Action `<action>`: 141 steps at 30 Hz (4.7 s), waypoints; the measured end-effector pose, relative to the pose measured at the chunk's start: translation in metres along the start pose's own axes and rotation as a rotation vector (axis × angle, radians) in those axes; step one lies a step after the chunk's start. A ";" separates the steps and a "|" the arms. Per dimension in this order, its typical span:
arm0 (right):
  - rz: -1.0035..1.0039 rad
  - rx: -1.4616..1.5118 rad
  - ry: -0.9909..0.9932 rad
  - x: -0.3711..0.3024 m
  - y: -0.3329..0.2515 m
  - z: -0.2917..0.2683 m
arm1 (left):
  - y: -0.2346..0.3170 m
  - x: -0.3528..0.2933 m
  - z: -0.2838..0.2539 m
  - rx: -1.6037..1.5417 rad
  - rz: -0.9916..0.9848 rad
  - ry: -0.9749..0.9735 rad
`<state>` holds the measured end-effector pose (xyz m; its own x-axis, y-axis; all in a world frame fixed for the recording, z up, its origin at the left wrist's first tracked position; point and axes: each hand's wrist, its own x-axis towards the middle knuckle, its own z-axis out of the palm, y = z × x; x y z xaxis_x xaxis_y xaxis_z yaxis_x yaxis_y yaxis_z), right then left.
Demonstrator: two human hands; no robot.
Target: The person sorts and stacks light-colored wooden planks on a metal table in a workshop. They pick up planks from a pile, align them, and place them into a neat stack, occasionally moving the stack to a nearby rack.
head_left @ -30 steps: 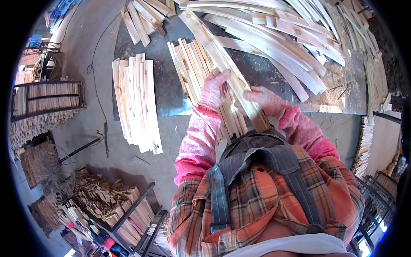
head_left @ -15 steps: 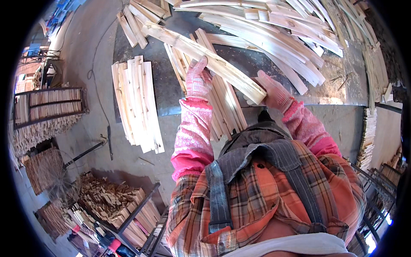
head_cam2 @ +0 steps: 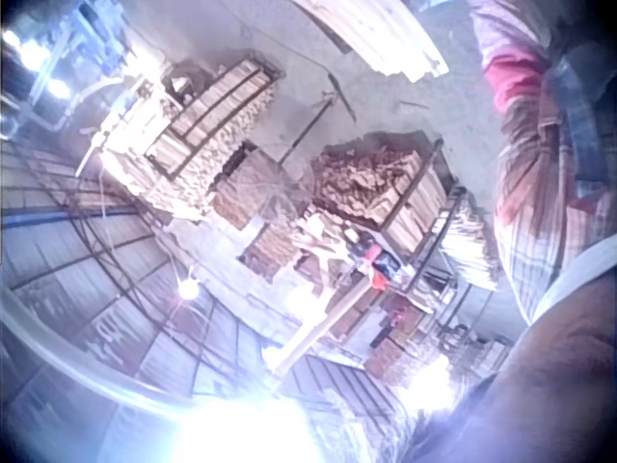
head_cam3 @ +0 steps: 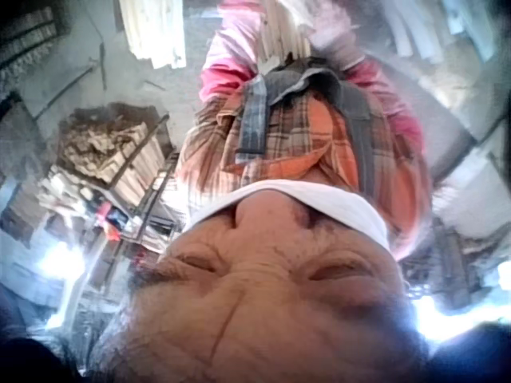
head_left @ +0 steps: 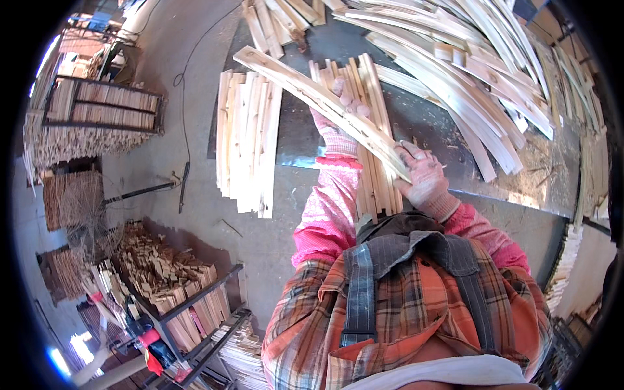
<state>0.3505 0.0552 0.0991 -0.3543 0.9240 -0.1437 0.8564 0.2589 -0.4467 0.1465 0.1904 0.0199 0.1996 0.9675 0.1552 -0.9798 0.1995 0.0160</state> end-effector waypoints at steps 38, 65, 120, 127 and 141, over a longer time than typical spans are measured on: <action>1.364 0.052 0.859 -0.347 0.716 -0.188 | -0.408 0.014 0.039 1.303 -0.439 0.336; 0.070 -0.195 0.363 -0.082 0.629 -0.246 | -0.623 -0.029 0.129 1.925 -0.792 0.550; 0.207 0.526 -0.409 -0.110 0.237 -0.034 | -0.305 -0.090 0.014 1.860 -0.085 0.983; 0.374 0.550 -0.369 -0.062 0.178 0.009 | -0.123 -0.144 0.008 2.393 0.129 1.253; 0.404 0.525 -0.517 0.027 0.094 0.096 | -0.016 -0.159 -0.053 1.703 -0.257 1.258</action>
<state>0.3850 0.0772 -0.0315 -0.2947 0.6393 -0.7103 0.7138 -0.3469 -0.6084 0.1313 0.0414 -0.0569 -0.5092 0.6539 -0.5596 0.1552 0.7093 0.6876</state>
